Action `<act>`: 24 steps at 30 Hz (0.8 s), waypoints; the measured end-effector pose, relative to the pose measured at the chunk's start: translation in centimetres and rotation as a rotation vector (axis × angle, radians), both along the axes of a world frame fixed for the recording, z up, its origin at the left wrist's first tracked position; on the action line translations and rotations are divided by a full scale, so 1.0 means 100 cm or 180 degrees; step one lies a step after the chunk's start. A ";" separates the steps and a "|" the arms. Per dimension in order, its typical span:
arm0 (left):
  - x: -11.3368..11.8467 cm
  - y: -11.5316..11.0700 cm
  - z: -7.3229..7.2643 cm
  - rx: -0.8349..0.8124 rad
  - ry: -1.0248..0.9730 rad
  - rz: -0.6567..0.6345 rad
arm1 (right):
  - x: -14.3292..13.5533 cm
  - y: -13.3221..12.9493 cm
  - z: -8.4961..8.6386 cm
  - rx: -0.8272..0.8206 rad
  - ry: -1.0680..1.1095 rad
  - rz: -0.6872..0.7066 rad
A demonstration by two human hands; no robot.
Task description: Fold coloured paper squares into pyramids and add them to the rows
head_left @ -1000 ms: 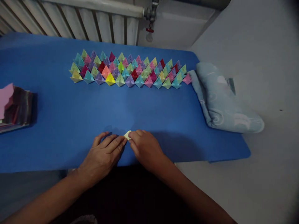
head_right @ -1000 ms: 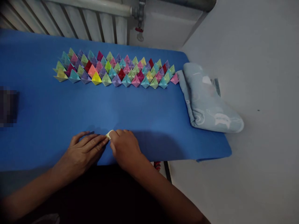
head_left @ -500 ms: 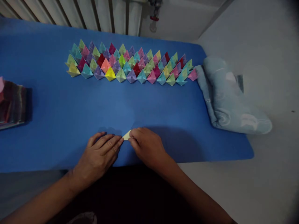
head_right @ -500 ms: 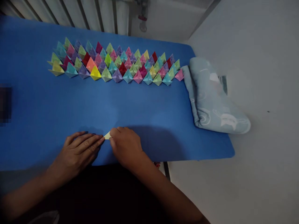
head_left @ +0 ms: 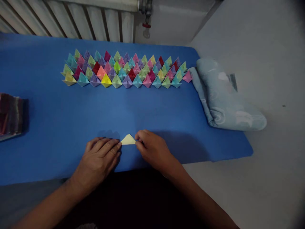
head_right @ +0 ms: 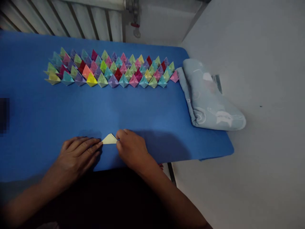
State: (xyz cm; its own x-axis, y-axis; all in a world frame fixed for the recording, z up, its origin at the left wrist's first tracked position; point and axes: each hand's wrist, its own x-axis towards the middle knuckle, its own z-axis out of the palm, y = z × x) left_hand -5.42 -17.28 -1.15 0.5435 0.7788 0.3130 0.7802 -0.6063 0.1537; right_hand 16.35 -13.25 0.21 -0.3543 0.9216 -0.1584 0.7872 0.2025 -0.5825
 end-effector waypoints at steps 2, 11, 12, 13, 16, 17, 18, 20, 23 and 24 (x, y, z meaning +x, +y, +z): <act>0.004 0.003 0.003 -0.0056 0.0001 0.0004 | 0.005 -0.005 -0.004 0.0083 0.0159 -0.0156; 0.017 0.024 0.005 -0.0574 -0.0303 0.0381 | 0.022 -0.021 -0.016 0.0369 0.0878 -0.0271; 0.019 0.026 0.006 -0.0650 -0.0304 0.0370 | 0.022 -0.020 -0.016 0.0347 0.0859 -0.0229; 0.020 0.029 0.007 -0.0730 -0.0292 0.0333 | 0.023 -0.019 -0.016 0.0326 0.0846 -0.0190; 0.023 0.034 0.008 -0.0898 -0.0296 0.0239 | 0.025 -0.017 -0.016 0.0273 0.0884 -0.0128; 0.024 0.035 0.009 -0.0921 -0.0323 0.0251 | 0.026 -0.017 -0.016 0.0262 0.0923 -0.0117; 0.025 0.035 0.009 -0.0924 -0.0354 0.0275 | 0.027 -0.017 -0.016 0.0255 0.0966 -0.0113; 0.026 0.033 0.009 -0.0882 -0.0404 0.0303 | 0.028 -0.017 -0.016 0.0248 0.1045 -0.0116; 0.028 0.029 0.010 -0.0767 -0.0436 0.0280 | 0.029 -0.017 -0.016 0.0260 0.1157 -0.0112; 0.029 0.028 0.011 -0.0737 -0.0449 0.0275 | 0.029 -0.016 -0.016 0.0264 0.1185 -0.0095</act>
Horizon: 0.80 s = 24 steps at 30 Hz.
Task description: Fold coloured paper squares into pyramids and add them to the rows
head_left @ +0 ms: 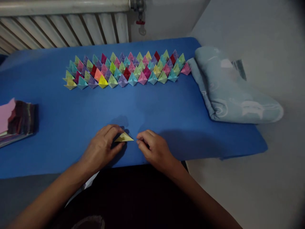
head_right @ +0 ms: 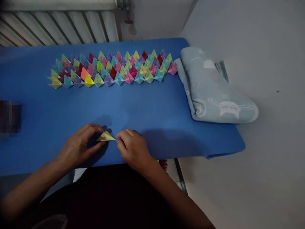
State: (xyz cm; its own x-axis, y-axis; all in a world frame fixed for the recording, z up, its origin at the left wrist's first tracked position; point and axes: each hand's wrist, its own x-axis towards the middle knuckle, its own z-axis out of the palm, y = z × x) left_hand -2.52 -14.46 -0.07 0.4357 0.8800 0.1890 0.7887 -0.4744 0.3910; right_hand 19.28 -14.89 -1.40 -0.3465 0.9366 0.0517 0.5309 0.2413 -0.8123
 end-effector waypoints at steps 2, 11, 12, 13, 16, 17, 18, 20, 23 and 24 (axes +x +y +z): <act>0.001 0.000 0.000 0.0008 -0.0029 0.0004 | 0.000 0.000 0.000 0.0024 0.0041 0.0028; 0.005 0.014 0.007 -0.1428 -0.0850 0.0468 | 0.001 -0.001 0.001 -0.0023 0.0228 -0.0079; 0.005 0.015 0.010 -0.1709 -0.1079 0.0585 | 0.001 -0.001 0.001 -0.0043 0.0299 -0.0127; 0.005 0.016 0.013 -0.1996 -0.1350 0.0716 | 0.001 -0.001 0.002 -0.0071 0.0407 -0.0206; 0.006 0.017 0.020 -0.2716 -0.2300 0.1149 | -0.003 -0.001 0.004 -0.0336 0.0930 -0.0534; 0.006 0.017 0.022 -0.2896 -0.2600 0.1275 | -0.006 -0.001 0.006 -0.0494 0.1140 -0.0590; 0.005 0.016 0.022 -0.3059 -0.2873 0.1373 | -0.008 0.000 0.008 -0.0664 0.1342 -0.0595; 0.005 0.016 0.021 -0.3363 -0.3362 0.1480 | -0.014 0.001 0.013 -0.0939 0.1698 -0.0500; 0.005 0.014 0.019 -0.3755 -0.3863 0.1557 | -0.022 0.002 0.020 -0.1087 0.2128 -0.0389; 0.006 0.013 0.019 -0.3840 -0.3965 0.1567 | -0.024 0.003 0.021 -0.1108 0.2247 -0.0374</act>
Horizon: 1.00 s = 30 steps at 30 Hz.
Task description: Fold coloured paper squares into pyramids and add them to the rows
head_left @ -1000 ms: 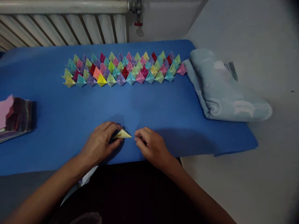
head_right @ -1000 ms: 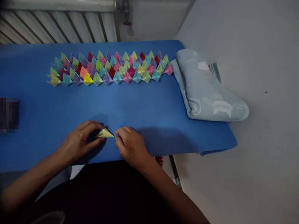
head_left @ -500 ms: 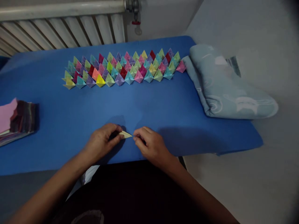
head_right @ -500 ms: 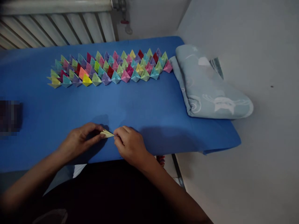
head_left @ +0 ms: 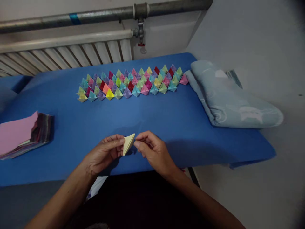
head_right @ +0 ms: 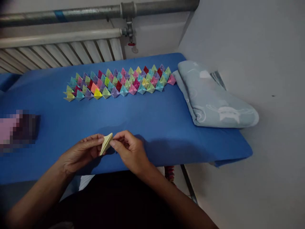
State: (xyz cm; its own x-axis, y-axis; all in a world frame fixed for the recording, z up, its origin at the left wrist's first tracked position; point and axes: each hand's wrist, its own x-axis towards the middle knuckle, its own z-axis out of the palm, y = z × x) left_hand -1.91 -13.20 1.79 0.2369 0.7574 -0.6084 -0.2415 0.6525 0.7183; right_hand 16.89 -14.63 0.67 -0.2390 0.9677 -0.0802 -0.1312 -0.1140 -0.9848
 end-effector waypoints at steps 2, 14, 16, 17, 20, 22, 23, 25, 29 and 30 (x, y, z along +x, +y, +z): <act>0.002 -0.002 0.000 -0.0073 -0.0152 0.0017 | -0.003 0.001 0.001 -0.0038 0.0208 0.0008; 0.013 -0.010 0.003 -0.0155 -0.0334 0.0111 | -0.005 -0.004 -0.003 -0.0226 0.0421 0.0054; 0.013 -0.011 0.001 -0.0137 -0.0335 0.0122 | -0.005 -0.004 -0.003 -0.0215 0.0455 0.0062; 0.013 -0.011 -0.001 -0.0132 -0.0332 0.0115 | -0.005 -0.004 -0.003 -0.0206 0.0441 0.0047; 0.011 -0.012 -0.004 -0.0127 -0.0297 0.0123 | -0.006 -0.004 -0.005 -0.0169 0.0348 0.0013; 0.011 -0.012 -0.005 -0.0149 -0.0277 0.0152 | -0.007 -0.003 -0.006 -0.0196 0.0285 0.0016; 0.011 -0.012 -0.005 -0.0172 -0.0275 0.0171 | -0.007 -0.003 -0.006 -0.0222 0.0269 0.0019; 0.011 -0.012 -0.004 -0.0240 -0.0297 0.0213 | -0.007 -0.003 -0.006 -0.0315 0.0260 0.0035; 0.012 -0.012 -0.002 -0.0341 -0.0337 0.0291 | -0.006 -0.001 -0.005 -0.0412 0.0323 0.0076; 0.013 -0.012 -0.002 -0.0337 -0.0318 0.0313 | -0.006 0.000 -0.005 -0.0408 0.0322 0.0077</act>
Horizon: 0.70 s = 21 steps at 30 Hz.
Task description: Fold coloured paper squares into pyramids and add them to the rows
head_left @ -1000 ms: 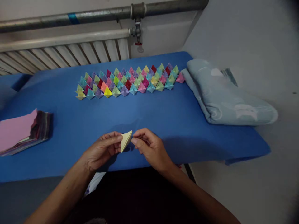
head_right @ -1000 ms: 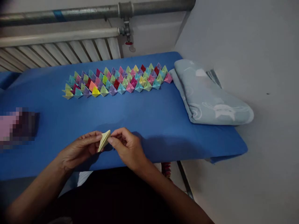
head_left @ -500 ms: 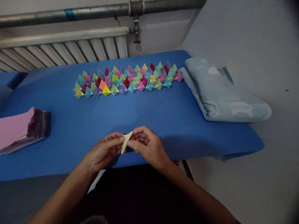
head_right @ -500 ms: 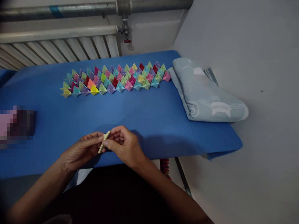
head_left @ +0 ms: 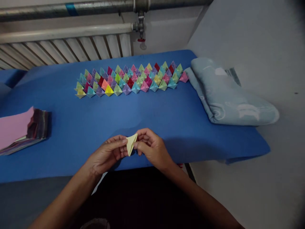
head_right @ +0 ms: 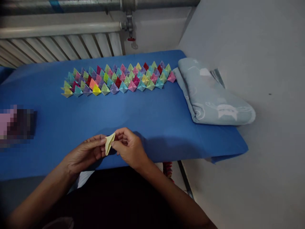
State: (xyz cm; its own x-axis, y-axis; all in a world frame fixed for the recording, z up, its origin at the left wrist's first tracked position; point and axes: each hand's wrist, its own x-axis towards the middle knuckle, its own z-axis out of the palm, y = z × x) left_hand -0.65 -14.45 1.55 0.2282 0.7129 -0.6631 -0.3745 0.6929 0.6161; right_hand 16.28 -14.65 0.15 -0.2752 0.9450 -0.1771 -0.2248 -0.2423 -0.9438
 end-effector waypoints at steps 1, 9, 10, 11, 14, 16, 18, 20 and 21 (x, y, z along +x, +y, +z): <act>0.000 0.000 0.000 0.0025 0.0040 0.0020 | 0.000 0.001 0.000 0.0006 -0.0014 -0.0010; 0.001 0.001 -0.003 0.0493 0.0613 0.0139 | -0.006 0.002 -0.008 -0.0032 -0.0397 -0.0216; 0.002 0.001 -0.002 0.0524 0.0667 0.0139 | -0.006 0.002 -0.010 0.0015 -0.0441 -0.0267; 0.003 0.001 -0.001 0.0547 0.0712 0.0136 | -0.007 0.002 -0.011 0.0073 -0.0473 -0.0329; 0.006 0.000 0.001 0.0591 0.0816 0.0120 | -0.008 0.002 -0.014 0.0214 -0.0484 -0.0469; 0.008 0.000 0.001 0.0668 0.0906 0.0117 | -0.008 0.002 -0.016 0.0254 -0.0483 -0.0494; 0.009 0.001 0.001 0.0772 0.1008 0.0093 | -0.008 0.002 -0.017 0.0295 -0.0509 -0.0497; 0.009 0.001 0.000 0.0849 0.1109 0.0043 | -0.008 0.002 -0.019 0.0317 -0.0552 -0.0481; 0.009 0.001 -0.001 0.0884 0.1175 0.0010 | -0.008 0.002 -0.019 0.0321 -0.0580 -0.0471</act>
State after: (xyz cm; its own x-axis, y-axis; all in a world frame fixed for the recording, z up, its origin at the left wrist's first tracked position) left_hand 0.29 -14.34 1.47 0.0103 0.8754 -0.4832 -0.0971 0.4818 0.8709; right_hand 15.46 -14.48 -1.79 -0.1048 0.9879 -0.1139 -0.0748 -0.1220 -0.9897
